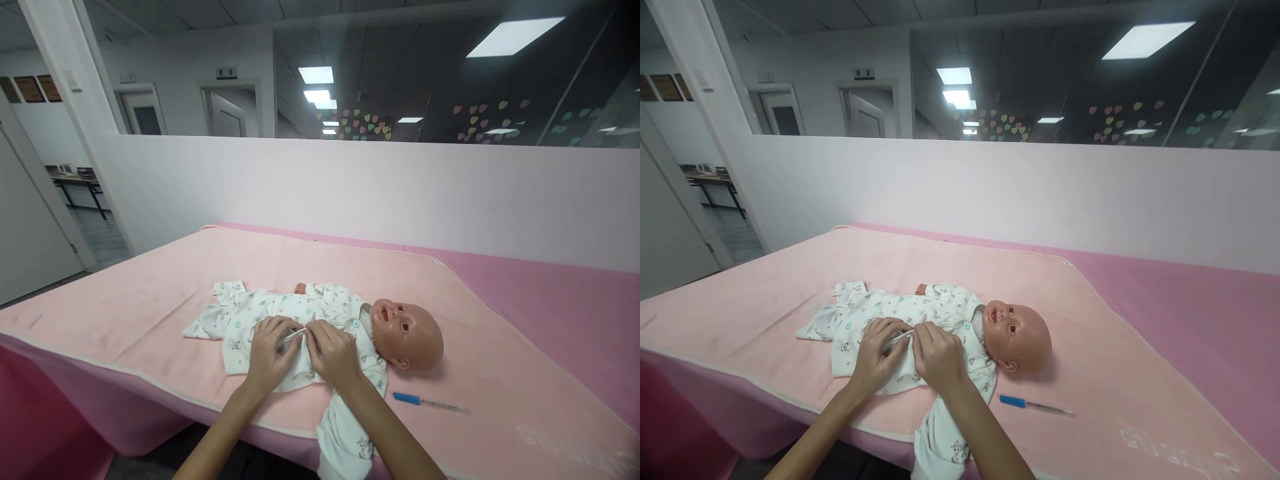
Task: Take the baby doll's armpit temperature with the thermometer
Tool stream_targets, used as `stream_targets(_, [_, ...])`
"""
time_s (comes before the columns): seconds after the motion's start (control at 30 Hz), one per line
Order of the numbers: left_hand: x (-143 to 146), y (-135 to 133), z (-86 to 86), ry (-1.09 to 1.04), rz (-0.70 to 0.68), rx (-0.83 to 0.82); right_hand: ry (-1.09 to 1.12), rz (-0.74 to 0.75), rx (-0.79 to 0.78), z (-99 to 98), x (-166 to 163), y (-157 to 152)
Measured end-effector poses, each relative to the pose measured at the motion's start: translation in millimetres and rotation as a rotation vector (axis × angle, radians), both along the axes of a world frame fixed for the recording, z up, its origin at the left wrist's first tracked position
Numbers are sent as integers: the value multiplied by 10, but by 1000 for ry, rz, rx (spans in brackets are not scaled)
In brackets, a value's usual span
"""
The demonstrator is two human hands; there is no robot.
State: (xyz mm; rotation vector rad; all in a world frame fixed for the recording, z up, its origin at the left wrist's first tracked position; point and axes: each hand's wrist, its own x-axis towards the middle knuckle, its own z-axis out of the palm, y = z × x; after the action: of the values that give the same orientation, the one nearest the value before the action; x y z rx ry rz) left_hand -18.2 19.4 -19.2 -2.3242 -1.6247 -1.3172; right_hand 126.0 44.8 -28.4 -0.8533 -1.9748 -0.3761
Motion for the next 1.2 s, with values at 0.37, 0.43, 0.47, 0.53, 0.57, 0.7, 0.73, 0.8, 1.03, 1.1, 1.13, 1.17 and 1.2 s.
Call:
stream_targets(0.37, [48, -9, -2, 92, 29, 34, 2, 6, -15, -22, 0, 10])
stream_targets(0.43, [52, -8, -7, 117, 27, 40, 10, 13, -9, -11, 2, 4])
stream_targets(0.47, [53, -6, -9, 125, 24, 40, 14, 14, -8, -7, 3, 2])
stream_targets(0.53, [51, -1, -13, 126, 14, 29, 16, 14, -13, -4, 2, 2])
stream_targets(0.57, [47, 1, -14, 120, 7, 22, 14, 14, -16, -3, 1, 3])
stream_targets(0.7, [21, 10, -18, 84, -22, -5, 12, 19, -23, -5, -1, 6])
stream_targets(0.73, [15, 11, -19, 75, -28, -10, 13, 21, -24, -6, 0, 5])
stream_targets(0.8, [6, 15, -23, 55, -38, -25, 14, 22, -29, -8, 1, 3])
stream_targets(1.03, [0, 29, -54, -26, -59, -74, 19, 30, -47, -27, 7, 6])
stream_targets(1.1, [-4, 33, -63, -35, -69, -79, 25, 36, -47, -33, 8, 11])
stream_targets(1.13, [-7, 35, -67, -40, -72, -80, 29, 38, -47, -35, 7, 14])
stream_targets(1.17, [-10, 37, -71, -45, -74, -80, 33, 39, -50, -38, 6, 16])
stream_targets(1.2, [-13, 39, -74, -50, -74, -79, 36, 40, -54, -40, 4, 19])
